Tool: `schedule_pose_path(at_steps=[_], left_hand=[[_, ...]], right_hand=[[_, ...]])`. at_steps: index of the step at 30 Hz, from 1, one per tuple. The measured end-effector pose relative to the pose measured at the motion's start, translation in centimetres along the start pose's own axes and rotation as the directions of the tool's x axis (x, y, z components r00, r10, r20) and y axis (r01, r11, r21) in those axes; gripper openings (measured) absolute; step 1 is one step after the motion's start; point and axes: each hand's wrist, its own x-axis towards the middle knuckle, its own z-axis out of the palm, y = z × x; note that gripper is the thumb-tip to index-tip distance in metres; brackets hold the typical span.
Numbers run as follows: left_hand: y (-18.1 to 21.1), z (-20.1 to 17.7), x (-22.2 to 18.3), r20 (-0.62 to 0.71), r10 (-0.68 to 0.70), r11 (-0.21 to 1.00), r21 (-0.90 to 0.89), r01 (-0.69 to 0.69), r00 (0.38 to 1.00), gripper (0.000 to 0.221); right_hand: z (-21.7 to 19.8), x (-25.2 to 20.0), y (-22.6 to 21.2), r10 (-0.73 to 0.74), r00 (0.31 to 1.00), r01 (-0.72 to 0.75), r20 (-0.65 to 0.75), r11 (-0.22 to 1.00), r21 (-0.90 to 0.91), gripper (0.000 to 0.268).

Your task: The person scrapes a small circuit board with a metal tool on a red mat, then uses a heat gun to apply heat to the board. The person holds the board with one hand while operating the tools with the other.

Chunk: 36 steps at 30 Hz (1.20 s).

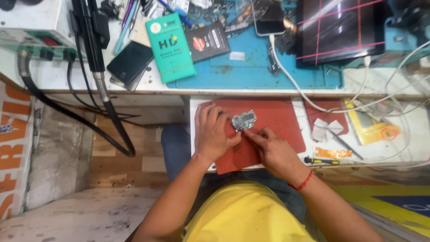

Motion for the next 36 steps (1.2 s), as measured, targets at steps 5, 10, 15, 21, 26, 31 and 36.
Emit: schedule_pose_path(at_steps=[5,10,15,21,26,31,36], left_hand=[[0.1,0.2,0.4,0.014,0.004,1.0,-0.015,-0.004,1.0,0.05],[0.2,0.0,-0.1,0.026,-0.001,1.0,-0.002,0.001,1.0,0.048],[-0.4,-0.1,0.5,0.059,0.012,1.0,0.015,-0.013,0.998,0.053],[-0.4,-0.1,0.8,0.135,-0.003,1.0,-0.008,0.004,0.991,0.051],[-0.1,0.4,0.4,0.095,0.004,1.0,-0.025,-0.002,0.995,0.051],[-0.5,0.2,0.0,0.08,-0.002,1.0,-0.011,0.003,0.997,0.051],[-0.6,0.2,0.3,0.104,-0.015,1.0,-0.015,0.017,0.994,0.051]], right_hand=[[-0.3,0.0,0.0,0.042,0.99,-0.046,-0.133,0.999,-0.023,0.056],[0.2,0.0,-0.3,0.026,0.994,-0.028,-0.102,0.999,-0.017,0.059],[0.2,0.4,0.8,-0.109,0.994,0.107,-0.032,0.993,-0.042,0.064],[0.1,0.5,0.9,-0.038,0.997,0.029,-0.072,0.993,-0.113,0.062],[-0.2,0.3,0.9,0.081,0.991,-0.097,-0.106,0.983,-0.158,0.059],[0.3,0.2,0.6,-0.06,0.995,0.052,-0.078,0.994,-0.093,0.059],[0.2,0.3,0.6,-0.075,0.997,0.073,-0.016,0.992,-0.107,0.063]])
